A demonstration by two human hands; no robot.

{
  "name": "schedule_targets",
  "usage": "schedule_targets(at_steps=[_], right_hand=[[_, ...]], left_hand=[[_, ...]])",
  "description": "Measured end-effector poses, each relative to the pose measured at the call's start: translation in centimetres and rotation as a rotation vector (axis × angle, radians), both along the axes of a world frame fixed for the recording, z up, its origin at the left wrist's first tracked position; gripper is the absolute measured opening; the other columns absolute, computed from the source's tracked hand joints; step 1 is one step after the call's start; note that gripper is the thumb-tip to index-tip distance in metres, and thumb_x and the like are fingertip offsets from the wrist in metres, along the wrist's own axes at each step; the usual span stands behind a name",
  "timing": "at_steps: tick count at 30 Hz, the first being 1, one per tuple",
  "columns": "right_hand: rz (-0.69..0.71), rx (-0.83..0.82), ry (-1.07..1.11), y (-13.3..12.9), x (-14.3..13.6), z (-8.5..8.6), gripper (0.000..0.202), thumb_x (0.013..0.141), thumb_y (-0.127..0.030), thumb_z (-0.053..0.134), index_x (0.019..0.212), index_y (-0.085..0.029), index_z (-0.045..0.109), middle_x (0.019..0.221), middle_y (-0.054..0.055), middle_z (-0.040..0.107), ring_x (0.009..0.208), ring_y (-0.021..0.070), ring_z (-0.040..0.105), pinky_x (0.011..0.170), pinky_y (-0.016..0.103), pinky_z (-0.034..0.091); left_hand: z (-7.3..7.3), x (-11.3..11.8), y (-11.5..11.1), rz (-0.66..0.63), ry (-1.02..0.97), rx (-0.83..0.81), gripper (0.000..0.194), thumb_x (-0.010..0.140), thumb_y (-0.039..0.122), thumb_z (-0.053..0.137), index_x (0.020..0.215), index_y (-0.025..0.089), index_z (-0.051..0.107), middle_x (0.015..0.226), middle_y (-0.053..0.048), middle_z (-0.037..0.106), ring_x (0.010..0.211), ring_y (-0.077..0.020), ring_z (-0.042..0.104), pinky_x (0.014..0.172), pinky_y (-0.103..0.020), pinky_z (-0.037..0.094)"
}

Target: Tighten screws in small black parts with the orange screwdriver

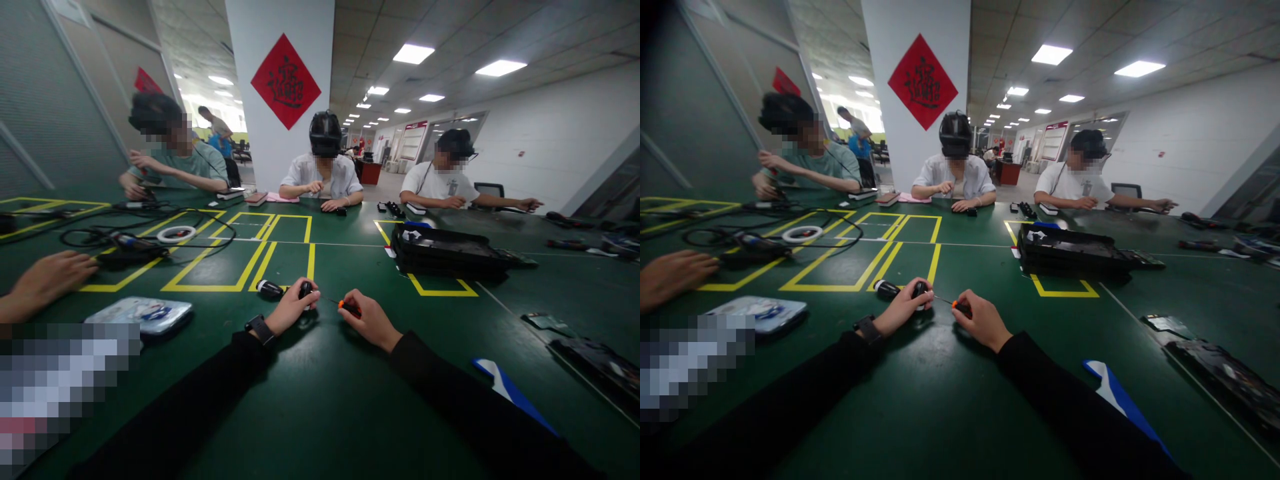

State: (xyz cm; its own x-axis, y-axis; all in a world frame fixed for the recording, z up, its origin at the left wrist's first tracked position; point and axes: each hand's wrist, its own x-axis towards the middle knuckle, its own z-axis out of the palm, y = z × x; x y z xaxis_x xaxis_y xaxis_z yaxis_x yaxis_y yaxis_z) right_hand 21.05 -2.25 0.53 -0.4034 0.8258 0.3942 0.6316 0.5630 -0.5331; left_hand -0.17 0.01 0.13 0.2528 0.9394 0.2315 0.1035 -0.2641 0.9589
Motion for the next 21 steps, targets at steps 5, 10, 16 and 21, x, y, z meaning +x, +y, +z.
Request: schedule_targets(at_steps=[5,10,16,21], right_hand=[[0.002,0.063,-0.025,-0.36,-0.06,0.59,0.021,0.086,-0.026,0.038,0.084,-0.017,0.056,0.082,0.004,0.054,0.074,0.0129,0.050,0.068,0.024,0.038],[0.000,0.083,-0.005,-0.48,-0.18,0.74,0.021,0.085,-0.030,0.041,0.093,-0.019,0.058,0.088,0.004,0.054,0.077,0.0131,0.052,0.071,0.025,0.039],[0.015,0.044,0.015,-0.33,-0.03,0.52,0.024,0.085,-0.032,0.043,0.102,-0.021,0.056,0.095,0.004,0.060,0.085,0.0152,0.054,0.075,0.027,0.039],[-0.037,0.044,-0.028,0.03,0.06,0.24,0.025,0.086,-0.031,0.039,0.089,-0.018,0.060,0.083,0.004,0.060,0.076,0.0144,0.054,0.069,0.025,0.039]], left_hand=[[-0.12,-0.07,0.08,0.000,-0.013,-0.014,0.027,0.074,0.038,0.053,0.091,0.018,0.045,0.071,0.003,0.051,0.059,-0.0082,0.053,0.059,-0.022,0.042],[-0.26,-0.19,0.20,0.010,-0.053,-0.031,0.027,0.075,0.038,0.051,0.093,0.019,0.043,0.071,0.003,0.051,0.059,-0.0082,0.053,0.059,-0.023,0.042],[-0.36,-0.18,0.29,0.017,-0.037,-0.003,0.027,0.075,0.038,0.051,0.093,0.019,0.043,0.068,0.004,0.050,0.058,-0.0082,0.052,0.059,-0.023,0.042],[-0.32,-0.10,0.28,-0.026,-0.055,-0.027,0.025,0.077,0.038,0.049,0.092,0.019,0.043,0.068,0.004,0.049,0.057,-0.0080,0.052,0.058,-0.023,0.042]])
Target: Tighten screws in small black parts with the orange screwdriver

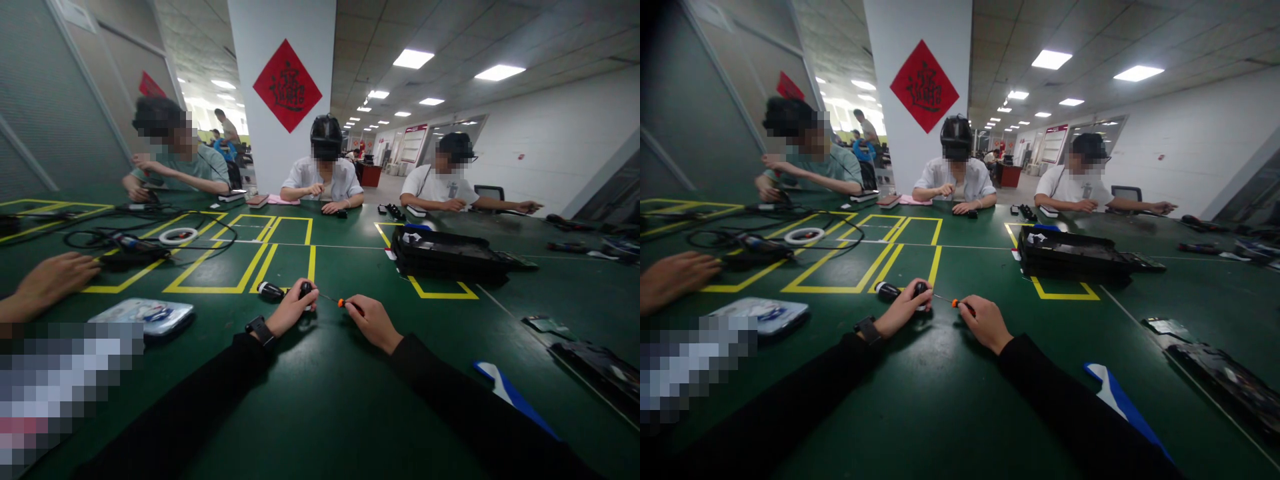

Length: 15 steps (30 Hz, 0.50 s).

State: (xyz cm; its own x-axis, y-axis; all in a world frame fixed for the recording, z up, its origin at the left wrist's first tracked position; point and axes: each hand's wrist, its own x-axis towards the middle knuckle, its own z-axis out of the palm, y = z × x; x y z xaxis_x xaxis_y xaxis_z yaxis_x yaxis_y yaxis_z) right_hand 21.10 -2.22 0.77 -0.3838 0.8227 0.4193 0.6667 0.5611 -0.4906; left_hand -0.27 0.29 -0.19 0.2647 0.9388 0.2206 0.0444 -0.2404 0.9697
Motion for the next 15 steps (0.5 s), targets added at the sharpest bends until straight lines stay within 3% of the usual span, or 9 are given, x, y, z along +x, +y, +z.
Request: schedule_targets(at_steps=[8,15], right_hand=[[0.040,0.020,0.095,-0.15,0.00,0.09,0.019,0.081,-0.030,0.049,0.095,-0.019,0.056,0.090,0.004,0.058,0.081,0.0139,0.054,0.073,0.026,0.041],[-0.039,0.008,0.036,-0.04,-0.02,-0.08,0.020,0.081,-0.031,0.048,0.097,-0.020,0.055,0.089,0.004,0.058,0.080,0.0149,0.053,0.072,0.027,0.040]], left_hand=[[0.04,-0.22,-0.04,0.026,0.047,0.020,0.027,0.075,0.037,0.051,0.093,0.019,0.043,0.066,0.004,0.050,0.059,-0.0092,0.052,0.062,-0.024,0.041],[0.36,-0.19,-0.38,0.008,0.088,0.037,0.026,0.076,0.036,0.049,0.094,0.019,0.043,0.065,0.005,0.050,0.059,-0.0100,0.051,0.061,-0.025,0.040]])
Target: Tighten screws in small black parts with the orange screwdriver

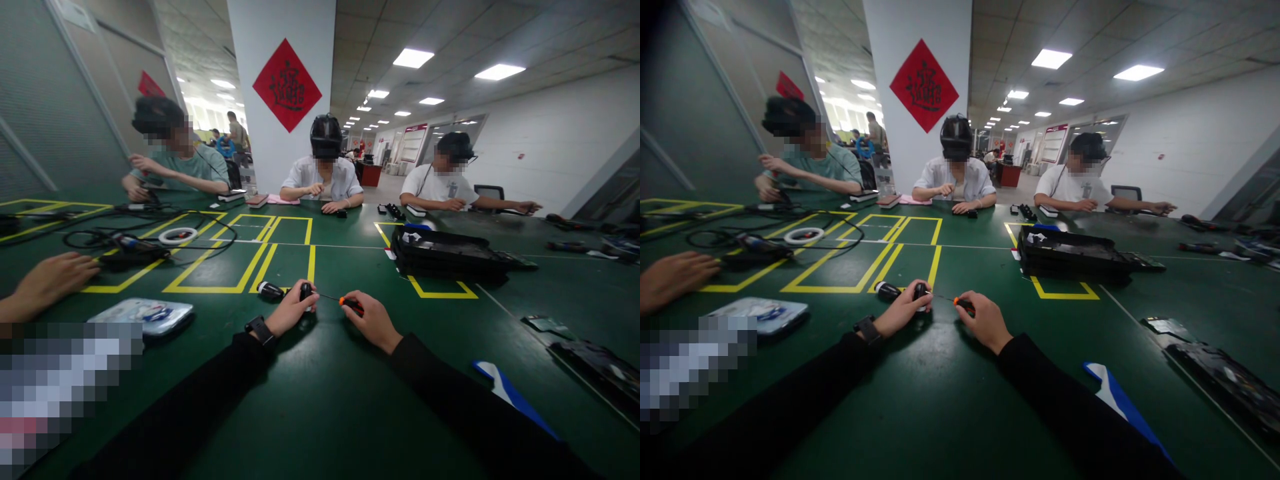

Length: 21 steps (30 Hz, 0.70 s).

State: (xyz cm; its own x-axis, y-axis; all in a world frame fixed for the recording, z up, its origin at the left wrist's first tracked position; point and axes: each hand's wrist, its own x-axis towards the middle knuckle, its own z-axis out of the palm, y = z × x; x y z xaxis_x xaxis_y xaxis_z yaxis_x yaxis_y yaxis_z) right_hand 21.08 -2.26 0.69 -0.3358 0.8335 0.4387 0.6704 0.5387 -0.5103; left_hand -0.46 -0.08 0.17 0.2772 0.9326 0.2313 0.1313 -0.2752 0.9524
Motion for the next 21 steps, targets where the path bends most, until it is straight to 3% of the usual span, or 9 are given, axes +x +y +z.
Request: schedule_targets(at_steps=[9,21], right_hand=[[0.004,0.041,0.027,0.20,-0.11,0.03,0.015,0.080,-0.025,0.050,0.093,-0.020,0.056,0.091,0.005,0.054,0.085,0.0159,0.050,0.076,0.029,0.040],[0.049,0.010,-0.001,-0.05,-0.07,0.36,0.021,0.084,-0.027,0.044,0.099,-0.020,0.056,0.093,0.005,0.057,0.086,0.0155,0.052,0.077,0.030,0.041]], left_hand=[[-0.17,0.11,0.15,-0.050,-0.039,-0.011,0.031,0.076,0.031,0.050,0.103,0.019,0.042,0.074,0.002,0.052,0.062,-0.0095,0.052,0.063,-0.025,0.041],[0.14,-0.14,-0.01,0.007,0.041,0.025,0.024,0.077,0.034,0.048,0.094,0.018,0.045,0.061,0.004,0.052,0.059,-0.0112,0.051,0.061,-0.025,0.039]])
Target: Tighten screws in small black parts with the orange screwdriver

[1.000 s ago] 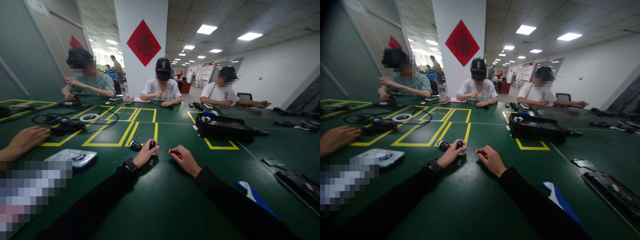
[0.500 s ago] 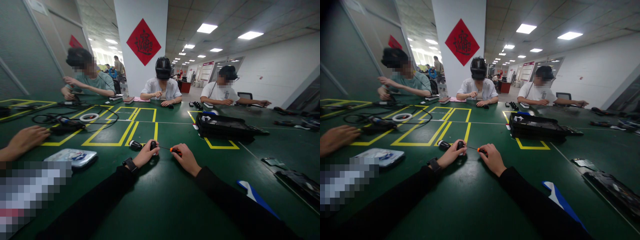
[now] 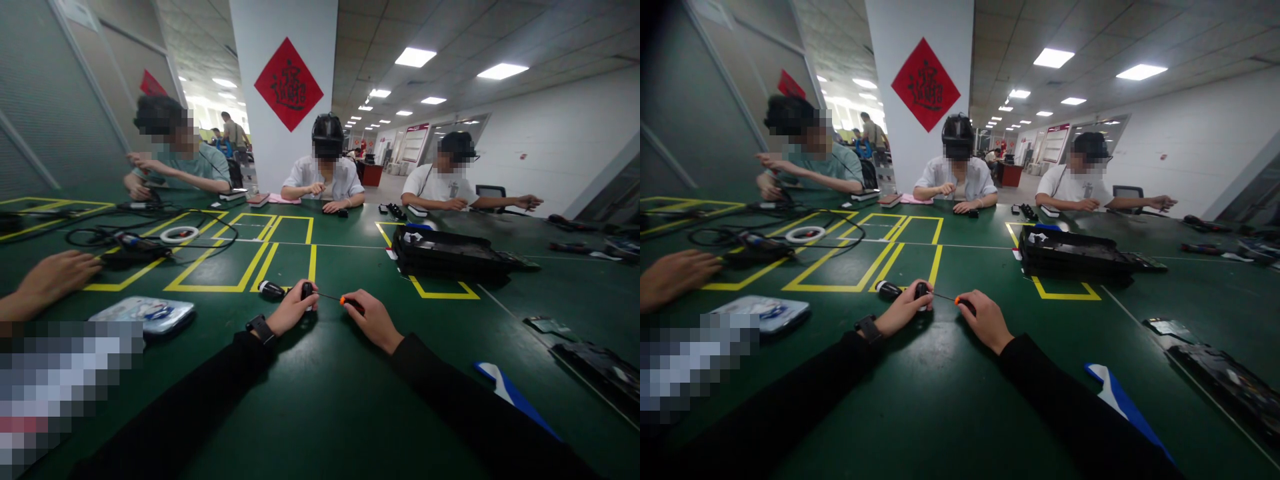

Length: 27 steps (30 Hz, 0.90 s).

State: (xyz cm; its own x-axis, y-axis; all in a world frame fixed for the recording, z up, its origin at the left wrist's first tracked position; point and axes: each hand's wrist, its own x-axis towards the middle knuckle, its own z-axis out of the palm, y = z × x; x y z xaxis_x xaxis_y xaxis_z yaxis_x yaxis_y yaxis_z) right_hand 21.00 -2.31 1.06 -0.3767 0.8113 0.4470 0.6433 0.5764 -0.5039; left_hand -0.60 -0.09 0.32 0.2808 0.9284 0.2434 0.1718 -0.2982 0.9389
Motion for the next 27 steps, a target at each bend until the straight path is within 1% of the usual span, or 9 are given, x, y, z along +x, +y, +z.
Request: schedule_targets(at_steps=[5,7,9,12,17,21,24,27], right_hand=[[-0.010,-0.001,-0.047,-0.4,-0.1,0.0,0.024,0.082,-0.029,0.048,0.104,-0.024,0.053,0.096,0.003,0.054,0.082,0.0140,0.053,0.073,0.027,0.041],[-0.011,0.001,-0.060,-0.3,-0.2,-0.1,0.024,0.083,-0.030,0.047,0.105,-0.022,0.052,0.096,0.004,0.055,0.083,0.0145,0.052,0.073,0.027,0.041],[-0.012,0.000,-0.071,-0.1,-0.2,-0.2,0.022,0.084,-0.029,0.044,0.101,-0.020,0.054,0.092,0.005,0.056,0.085,0.0153,0.051,0.074,0.028,0.040],[-0.005,0.001,-0.081,0.2,-0.2,-0.2,0.019,0.085,-0.027,0.042,0.094,-0.018,0.056,0.086,0.005,0.056,0.085,0.0162,0.048,0.073,0.029,0.039],[0.041,-0.009,-0.019,0.5,-0.1,-0.2,0.017,0.081,-0.024,0.049,0.097,-0.020,0.054,0.091,0.005,0.055,0.087,0.0167,0.047,0.077,0.031,0.039],[0.056,-0.038,0.035,0.9,0.0,-0.6,0.019,0.083,-0.023,0.045,0.099,-0.018,0.053,0.093,0.005,0.053,0.088,0.0157,0.048,0.080,0.031,0.038],[0.056,-0.033,0.032,1.2,0.1,-0.9,0.018,0.085,-0.020,0.039,0.092,-0.017,0.055,0.091,0.005,0.053,0.089,0.0154,0.047,0.082,0.031,0.038],[0.062,-0.024,0.032,1.1,0.1,-0.8,0.014,0.084,-0.020,0.042,0.087,-0.017,0.056,0.090,0.005,0.053,0.088,0.0157,0.047,0.081,0.031,0.038]], left_hand=[[-0.2,0.1,0.1,0.005,-0.020,-0.018,0.023,0.076,0.034,0.048,0.093,0.018,0.045,0.064,0.003,0.052,0.059,-0.0106,0.051,0.061,-0.025,0.040],[-0.1,0.2,0.1,-0.014,-0.036,-0.023,0.023,0.076,0.034,0.049,0.092,0.018,0.045,0.070,0.002,0.054,0.059,-0.0098,0.051,0.060,-0.025,0.041],[-0.1,0.3,0.0,-0.024,-0.037,-0.017,0.024,0.075,0.033,0.050,0.092,0.018,0.045,0.071,0.002,0.054,0.058,-0.0092,0.050,0.059,-0.024,0.041],[0.0,0.3,-0.1,-0.017,-0.020,-0.002,0.026,0.074,0.034,0.051,0.093,0.018,0.045,0.066,0.004,0.051,0.057,-0.0092,0.050,0.059,-0.024,0.040],[0.0,0.2,-0.1,-0.007,0.002,0.025,0.026,0.075,0.037,0.051,0.093,0.018,0.044,0.063,0.005,0.049,0.056,-0.0088,0.049,0.058,-0.023,0.039],[-0.2,0.3,0.0,0.012,0.014,0.025,0.026,0.076,0.038,0.050,0.092,0.018,0.046,0.059,0.005,0.048,0.054,-0.0091,0.049,0.057,-0.023,0.039],[-0.2,0.4,0.1,0.031,0.005,0.011,0.027,0.075,0.039,0.051,0.090,0.018,0.046,0.059,0.005,0.049,0.054,-0.0093,0.050,0.057,-0.023,0.039],[-0.3,0.4,0.3,0.038,-0.017,0.001,0.027,0.074,0.039,0.051,0.089,0.018,0.046,0.059,0.005,0.050,0.053,-0.0091,0.050,0.056,-0.023,0.040]])
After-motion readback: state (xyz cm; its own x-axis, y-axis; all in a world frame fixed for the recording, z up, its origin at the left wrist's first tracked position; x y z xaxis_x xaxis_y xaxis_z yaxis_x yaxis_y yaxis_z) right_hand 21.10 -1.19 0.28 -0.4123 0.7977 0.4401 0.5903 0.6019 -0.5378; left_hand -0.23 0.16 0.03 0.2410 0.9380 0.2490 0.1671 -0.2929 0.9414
